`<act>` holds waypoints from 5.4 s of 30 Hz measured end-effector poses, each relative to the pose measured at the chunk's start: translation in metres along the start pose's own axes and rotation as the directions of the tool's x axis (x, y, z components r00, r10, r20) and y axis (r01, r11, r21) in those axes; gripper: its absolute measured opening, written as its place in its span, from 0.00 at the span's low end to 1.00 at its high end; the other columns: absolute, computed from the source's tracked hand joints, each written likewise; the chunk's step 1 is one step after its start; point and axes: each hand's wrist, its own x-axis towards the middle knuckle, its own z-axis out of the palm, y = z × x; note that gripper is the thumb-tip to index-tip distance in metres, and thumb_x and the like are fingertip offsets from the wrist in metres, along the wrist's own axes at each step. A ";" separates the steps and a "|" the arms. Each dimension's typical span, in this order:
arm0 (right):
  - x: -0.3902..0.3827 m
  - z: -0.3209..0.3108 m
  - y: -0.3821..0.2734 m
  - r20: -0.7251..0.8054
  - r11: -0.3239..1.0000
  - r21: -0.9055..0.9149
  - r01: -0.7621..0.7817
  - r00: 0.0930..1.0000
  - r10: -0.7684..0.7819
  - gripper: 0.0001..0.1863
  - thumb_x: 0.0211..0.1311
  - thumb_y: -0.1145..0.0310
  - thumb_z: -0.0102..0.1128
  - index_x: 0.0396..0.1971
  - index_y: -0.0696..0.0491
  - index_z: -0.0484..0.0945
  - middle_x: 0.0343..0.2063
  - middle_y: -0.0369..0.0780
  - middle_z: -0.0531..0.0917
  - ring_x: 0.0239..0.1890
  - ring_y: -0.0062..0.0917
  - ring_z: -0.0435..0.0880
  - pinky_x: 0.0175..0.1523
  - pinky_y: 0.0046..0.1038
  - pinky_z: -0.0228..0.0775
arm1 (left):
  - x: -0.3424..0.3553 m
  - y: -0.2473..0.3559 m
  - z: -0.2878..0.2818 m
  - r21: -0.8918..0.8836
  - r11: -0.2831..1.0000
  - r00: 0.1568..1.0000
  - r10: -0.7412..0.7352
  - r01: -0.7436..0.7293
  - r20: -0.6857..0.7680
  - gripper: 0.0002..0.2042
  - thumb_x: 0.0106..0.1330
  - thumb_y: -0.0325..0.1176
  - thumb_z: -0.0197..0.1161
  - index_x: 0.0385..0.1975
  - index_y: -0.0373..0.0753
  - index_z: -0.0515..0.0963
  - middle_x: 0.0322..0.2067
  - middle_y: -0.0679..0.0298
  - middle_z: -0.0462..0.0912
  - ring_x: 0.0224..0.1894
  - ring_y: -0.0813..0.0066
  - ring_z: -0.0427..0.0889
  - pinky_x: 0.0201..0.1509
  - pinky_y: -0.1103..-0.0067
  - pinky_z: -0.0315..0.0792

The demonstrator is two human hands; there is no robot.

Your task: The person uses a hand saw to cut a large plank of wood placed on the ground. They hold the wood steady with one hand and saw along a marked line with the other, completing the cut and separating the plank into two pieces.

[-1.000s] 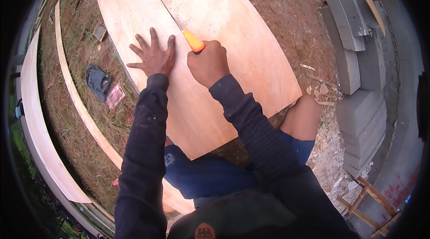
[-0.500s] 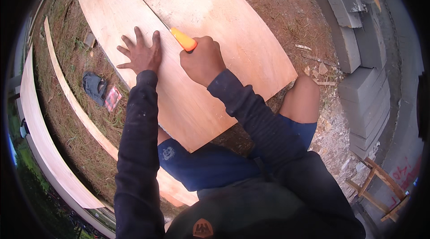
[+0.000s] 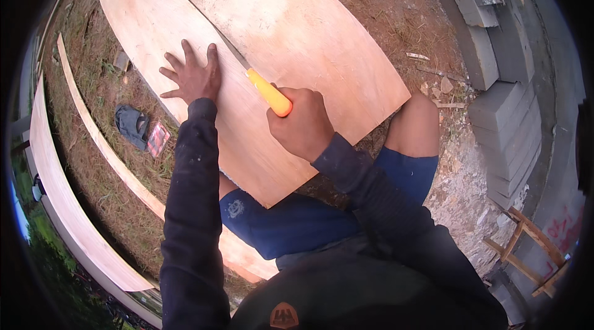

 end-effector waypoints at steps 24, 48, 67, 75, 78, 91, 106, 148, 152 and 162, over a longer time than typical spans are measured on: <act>-0.109 -0.036 0.019 -0.076 0.998 0.047 0.035 0.997 -0.032 0.18 0.57 0.81 0.58 0.49 0.65 0.82 0.23 0.50 0.83 0.22 0.25 0.83 0.32 0.26 0.74 | 0.000 -0.014 -0.006 -0.022 1.000 1.000 -0.015 0.015 -0.012 0.40 0.65 0.71 0.46 0.75 0.57 0.57 0.76 0.47 0.46 0.77 0.35 0.37 0.64 0.25 0.31; 0.036 0.028 -0.002 -0.087 0.998 -0.037 -0.060 0.995 0.057 0.11 0.54 0.72 0.61 0.21 0.66 0.76 0.16 0.55 0.78 0.19 0.44 0.80 0.30 0.37 0.70 | 0.007 0.000 0.002 -0.008 0.999 0.998 0.034 -0.035 -0.057 0.40 0.66 0.72 0.45 0.75 0.57 0.57 0.76 0.46 0.45 0.76 0.33 0.36 0.63 0.23 0.31; 0.056 0.047 0.015 -0.084 0.998 -0.066 -0.022 0.996 0.017 0.11 0.55 0.72 0.61 0.22 0.67 0.76 0.18 0.57 0.80 0.24 0.48 0.84 0.33 0.40 0.72 | 0.002 -0.011 0.004 -0.035 0.999 0.999 0.021 -0.022 -0.042 0.40 0.65 0.71 0.46 0.75 0.57 0.57 0.76 0.47 0.46 0.76 0.33 0.36 0.63 0.23 0.31; -0.156 -0.074 -0.021 -0.082 0.989 0.024 -0.149 0.985 0.150 0.14 0.58 0.83 0.57 0.44 0.67 0.83 0.19 0.39 0.81 0.23 0.18 0.82 0.31 0.21 0.72 | 0.003 -0.005 -0.006 0.001 1.000 1.000 0.002 -0.002 -0.026 0.40 0.65 0.71 0.46 0.75 0.57 0.56 0.76 0.47 0.45 0.77 0.35 0.37 0.63 0.24 0.31; -0.019 -0.008 0.004 0.007 0.993 -0.070 -0.095 0.995 0.095 0.08 0.56 0.75 0.60 0.31 0.66 0.81 0.18 0.50 0.81 0.19 0.33 0.82 0.29 0.30 0.72 | -0.001 0.000 -0.002 -0.022 1.000 1.000 0.017 -0.018 -0.015 0.40 0.66 0.71 0.46 0.75 0.57 0.56 0.76 0.47 0.45 0.77 0.35 0.37 0.64 0.24 0.31; -0.145 -0.064 -0.018 -0.027 0.993 0.025 -0.117 0.993 0.118 0.17 0.56 0.85 0.57 0.47 0.67 0.82 0.28 0.48 0.87 0.28 0.23 0.87 0.37 0.22 0.77 | 0.001 -0.004 -0.004 -0.021 1.000 0.999 0.007 -0.008 -0.032 0.40 0.66 0.71 0.45 0.75 0.57 0.57 0.76 0.46 0.45 0.77 0.34 0.36 0.63 0.24 0.31; -0.150 -0.067 -0.004 -0.055 0.995 -0.002 -0.102 0.993 0.102 0.14 0.56 0.83 0.58 0.43 0.66 0.82 0.18 0.41 0.80 0.22 0.16 0.80 0.30 0.22 0.71 | 0.001 0.002 -0.004 0.006 1.000 0.999 0.012 -0.011 -0.051 0.39 0.67 0.70 0.44 0.75 0.57 0.57 0.76 0.49 0.46 0.77 0.34 0.36 0.63 0.23 0.30; -0.107 -0.041 0.015 0.064 0.991 0.032 -0.126 0.990 0.124 0.20 0.55 0.74 0.63 0.50 0.61 0.80 0.32 0.55 0.84 0.34 0.46 0.87 0.39 0.41 0.79 | -0.002 -0.011 -0.009 -0.033 0.999 1.000 0.004 -0.004 -0.002 0.39 0.68 0.69 0.45 0.75 0.56 0.56 0.76 0.47 0.44 0.77 0.35 0.38 0.64 0.24 0.33; -0.182 -0.097 -0.009 0.053 0.994 -0.005 -0.106 0.993 0.107 0.24 0.53 0.81 0.65 0.53 0.64 0.79 0.38 0.52 0.86 0.41 0.43 0.88 0.47 0.35 0.83 | -0.003 0.000 -0.009 -0.012 1.000 1.000 0.006 -0.006 0.008 0.38 0.68 0.68 0.45 0.75 0.55 0.57 0.76 0.47 0.44 0.77 0.36 0.37 0.64 0.25 0.32; -0.048 -0.010 0.031 0.055 0.995 0.064 -0.072 0.996 0.068 0.10 0.56 0.75 0.63 0.36 0.64 0.82 0.27 0.57 0.82 0.31 0.47 0.86 0.34 0.35 0.76 | 0.000 -0.011 -0.006 -0.033 0.999 1.000 0.007 -0.007 -0.006 0.39 0.67 0.68 0.46 0.75 0.56 0.57 0.76 0.48 0.45 0.77 0.36 0.38 0.65 0.25 0.32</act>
